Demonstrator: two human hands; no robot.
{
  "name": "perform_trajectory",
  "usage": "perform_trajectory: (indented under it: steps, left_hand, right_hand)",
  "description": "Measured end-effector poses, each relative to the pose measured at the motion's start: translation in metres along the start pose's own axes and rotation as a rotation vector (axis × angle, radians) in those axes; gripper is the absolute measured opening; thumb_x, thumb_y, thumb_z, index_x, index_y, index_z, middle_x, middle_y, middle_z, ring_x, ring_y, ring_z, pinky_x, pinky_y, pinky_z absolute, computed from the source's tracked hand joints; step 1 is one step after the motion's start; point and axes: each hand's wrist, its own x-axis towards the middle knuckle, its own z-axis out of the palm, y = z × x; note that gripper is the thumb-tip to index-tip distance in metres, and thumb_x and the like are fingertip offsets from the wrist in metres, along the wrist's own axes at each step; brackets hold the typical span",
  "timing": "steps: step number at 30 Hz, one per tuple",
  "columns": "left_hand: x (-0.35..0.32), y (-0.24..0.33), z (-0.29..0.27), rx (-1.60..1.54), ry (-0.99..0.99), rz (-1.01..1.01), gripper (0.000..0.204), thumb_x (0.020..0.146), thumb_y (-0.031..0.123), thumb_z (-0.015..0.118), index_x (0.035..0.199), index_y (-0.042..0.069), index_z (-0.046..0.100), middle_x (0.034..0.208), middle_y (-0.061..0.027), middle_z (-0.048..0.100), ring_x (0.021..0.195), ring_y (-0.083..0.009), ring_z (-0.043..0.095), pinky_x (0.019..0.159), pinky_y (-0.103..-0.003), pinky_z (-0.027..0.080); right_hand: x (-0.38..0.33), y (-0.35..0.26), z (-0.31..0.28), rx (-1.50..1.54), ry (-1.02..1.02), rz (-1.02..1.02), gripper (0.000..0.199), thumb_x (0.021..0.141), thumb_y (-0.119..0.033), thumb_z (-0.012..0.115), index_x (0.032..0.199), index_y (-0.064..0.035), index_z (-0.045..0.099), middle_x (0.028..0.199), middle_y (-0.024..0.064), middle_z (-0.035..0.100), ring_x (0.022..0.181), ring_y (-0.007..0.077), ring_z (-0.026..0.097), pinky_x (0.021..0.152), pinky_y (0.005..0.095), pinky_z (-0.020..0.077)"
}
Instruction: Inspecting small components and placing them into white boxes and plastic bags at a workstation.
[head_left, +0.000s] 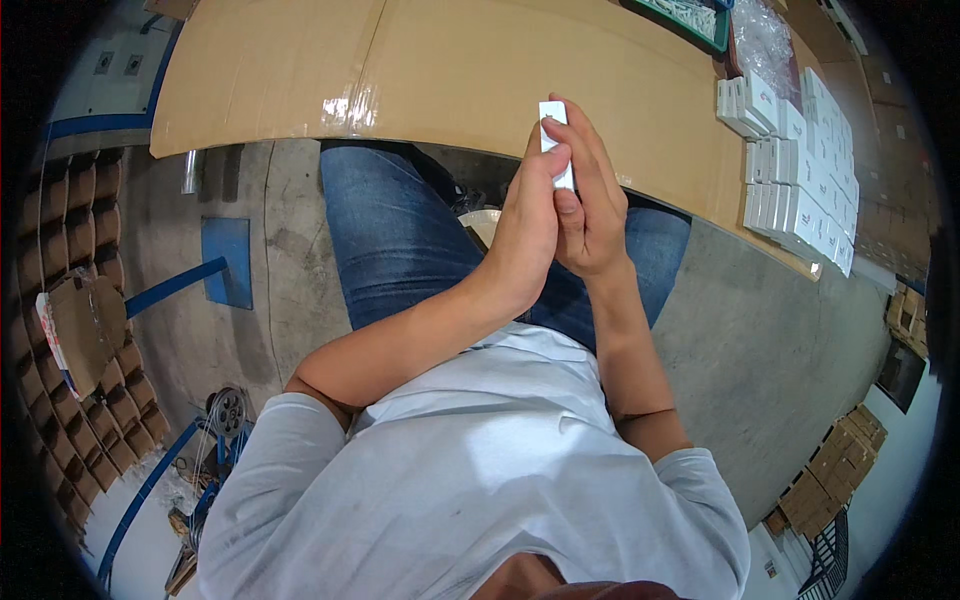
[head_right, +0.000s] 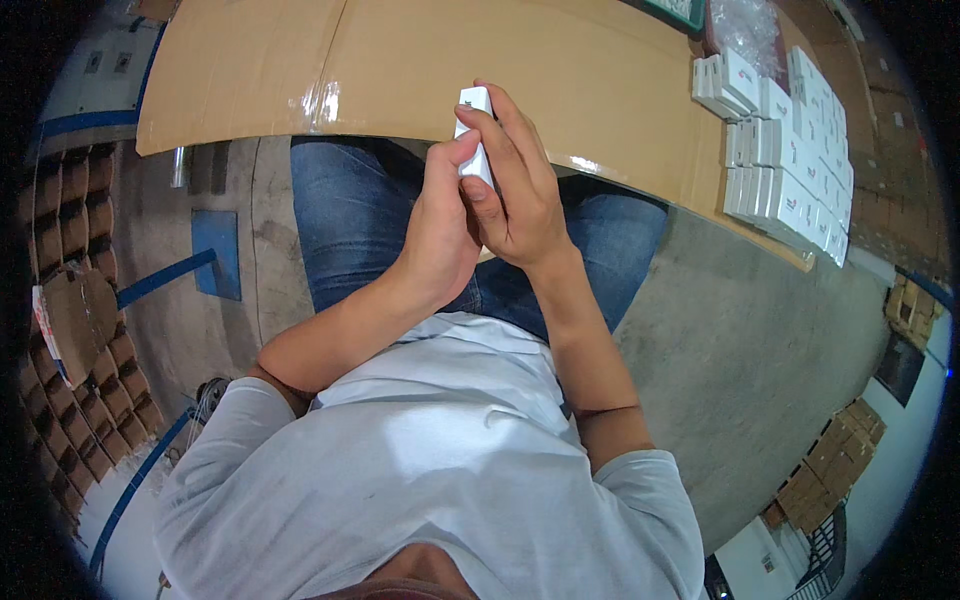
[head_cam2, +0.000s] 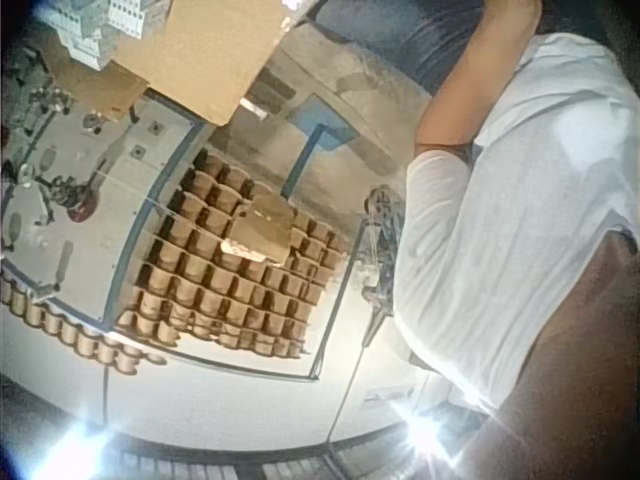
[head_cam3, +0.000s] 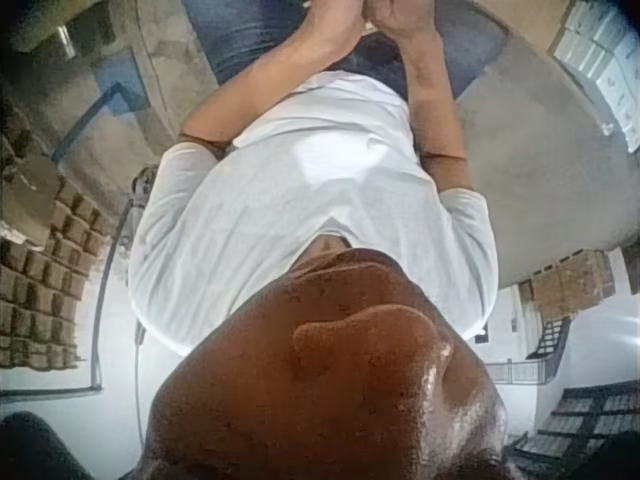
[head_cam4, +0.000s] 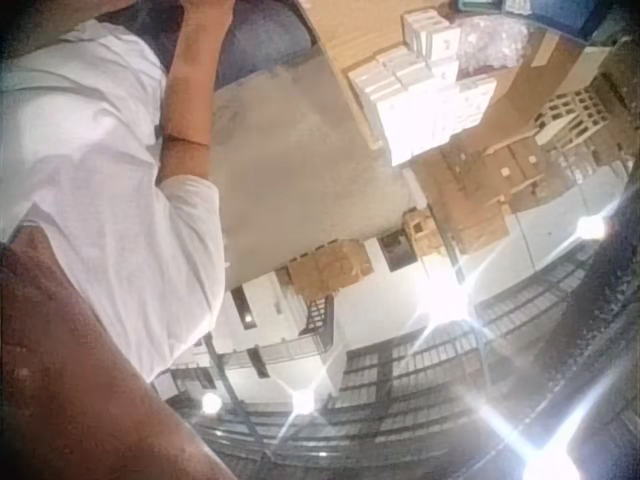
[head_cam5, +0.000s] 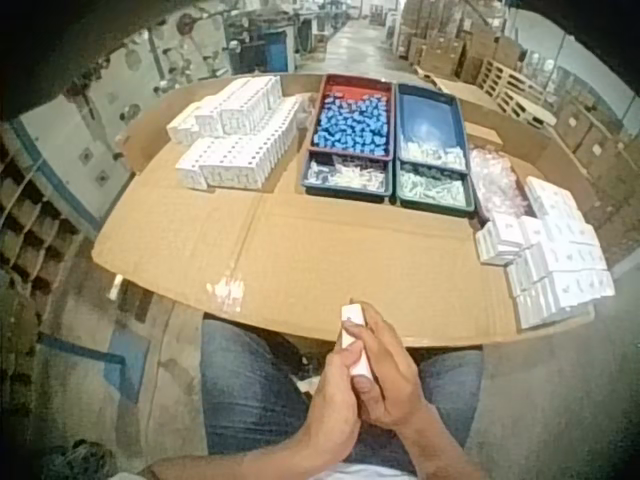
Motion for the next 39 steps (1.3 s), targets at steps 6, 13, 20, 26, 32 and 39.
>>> perform_trajectory:
  steps: [6,13,20,26,32,39]
  left_hand:
    - [-0.0007,-0.0007,0.0008,-0.018,-0.008,0.013,0.047,0.104,0.048,0.044,0.127,0.009,0.055,0.112,-0.0022,0.060,0.104,-0.0112,0.060,0.091,-0.028,0.048]
    - [-0.0028,-0.0002,0.0042,-0.019,0.007,0.032,0.046,0.103,0.048,0.045,0.124,0.008,0.055,0.111,-0.0020,0.060,0.103,-0.0107,0.060,0.089,-0.027,0.048]
    - [-0.0021,-0.0003,0.0045,-0.026,0.021,0.044,0.046,0.103,0.047,0.045,0.125,0.008,0.055,0.112,-0.0020,0.059,0.104,-0.0104,0.059,0.090,-0.027,0.048]
    - [-0.0001,-0.0038,-0.0002,-0.040,0.040,0.037,0.045,0.103,0.047,0.045,0.122,0.008,0.055,0.107,-0.0015,0.061,0.099,-0.0101,0.060,0.087,-0.027,0.049]
    - [0.0001,-0.0047,0.0024,-0.024,0.047,0.047,0.044,0.103,0.047,0.044,0.121,0.008,0.056,0.105,-0.0013,0.061,0.096,-0.0097,0.061,0.084,-0.026,0.049]
    - [0.0005,-0.0057,0.0025,-0.012,0.039,0.063,0.045,0.102,0.047,0.044,0.122,0.008,0.055,0.106,-0.0021,0.061,0.097,-0.0101,0.061,0.085,-0.027,0.049]
  right_hand:
    - [0.0005,0.0008,0.0004,-0.017,0.005,-0.015,0.053,0.105,-0.040,0.049,0.133,0.0053,0.059,0.145,0.0321,0.050,0.126,0.0467,0.056,0.104,0.0469,0.0469]
    - [0.0025,-0.0027,0.0005,-0.015,0.023,-0.023,0.056,0.106,-0.042,0.047,0.132,0.0064,0.059,0.142,0.0335,0.052,0.125,0.0484,0.057,0.104,0.0477,0.0465]
    - [0.0017,-0.0001,0.0019,0.004,0.013,-0.022,0.057,0.107,-0.043,0.046,0.132,0.0066,0.058,0.142,0.0346,0.052,0.126,0.0492,0.056,0.105,0.0484,0.0456]
    - [0.0038,-0.0002,0.0043,0.011,0.016,-0.040,0.056,0.107,-0.042,0.045,0.132,0.0065,0.058,0.141,0.0349,0.052,0.125,0.0490,0.057,0.105,0.0480,0.0456]
    - [0.0027,-0.0004,0.0025,-0.006,0.022,-0.034,0.055,0.107,-0.040,0.044,0.131,0.0069,0.059,0.140,0.0355,0.053,0.125,0.0493,0.057,0.105,0.0482,0.0457]
    - [0.0026,-0.0001,0.0008,-0.004,0.018,-0.028,0.055,0.107,-0.039,0.044,0.132,0.0074,0.059,0.140,0.0356,0.053,0.127,0.0497,0.056,0.106,0.0485,0.0451]
